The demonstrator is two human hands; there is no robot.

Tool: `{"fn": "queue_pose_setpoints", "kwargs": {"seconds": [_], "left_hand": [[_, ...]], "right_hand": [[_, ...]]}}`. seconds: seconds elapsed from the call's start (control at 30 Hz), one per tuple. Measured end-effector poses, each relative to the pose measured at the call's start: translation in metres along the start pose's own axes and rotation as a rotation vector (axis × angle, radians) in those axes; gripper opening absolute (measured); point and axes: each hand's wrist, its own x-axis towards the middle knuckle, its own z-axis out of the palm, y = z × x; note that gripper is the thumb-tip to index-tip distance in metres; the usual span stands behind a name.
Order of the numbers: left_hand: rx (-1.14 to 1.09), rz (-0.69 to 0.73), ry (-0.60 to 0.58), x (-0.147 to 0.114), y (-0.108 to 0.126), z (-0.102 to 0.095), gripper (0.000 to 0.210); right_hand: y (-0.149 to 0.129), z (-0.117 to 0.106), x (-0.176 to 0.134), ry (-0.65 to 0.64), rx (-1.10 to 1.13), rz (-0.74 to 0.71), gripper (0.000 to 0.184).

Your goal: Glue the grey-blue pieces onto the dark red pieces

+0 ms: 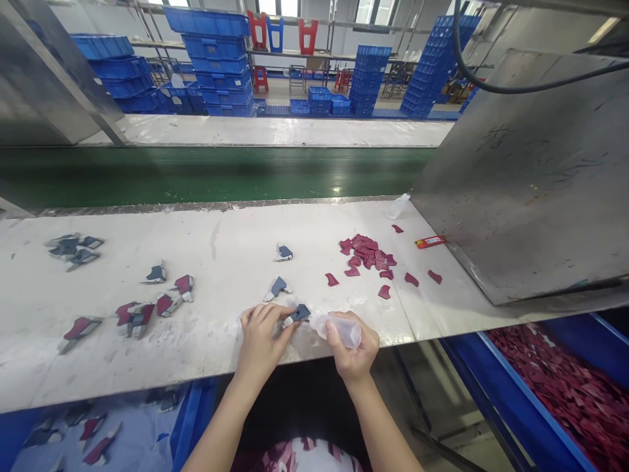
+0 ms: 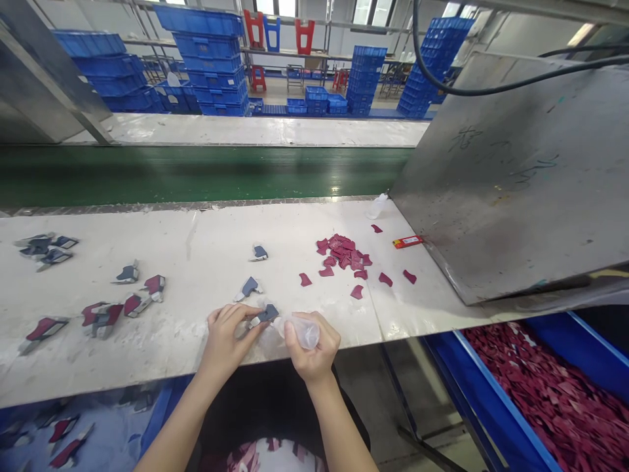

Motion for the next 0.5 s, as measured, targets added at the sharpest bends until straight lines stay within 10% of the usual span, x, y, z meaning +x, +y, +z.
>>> {"fn": "queue_pose_setpoints", "kwargs": {"seconds": [0.5], "left_hand": [[-0.004,-0.019,-0.019,0.0000,0.0008,-0.0006,0.010]], "right_hand": [[-0.0038,0.0023,0.0046,-0.035,-0.006,-0.018,0.011]]}}
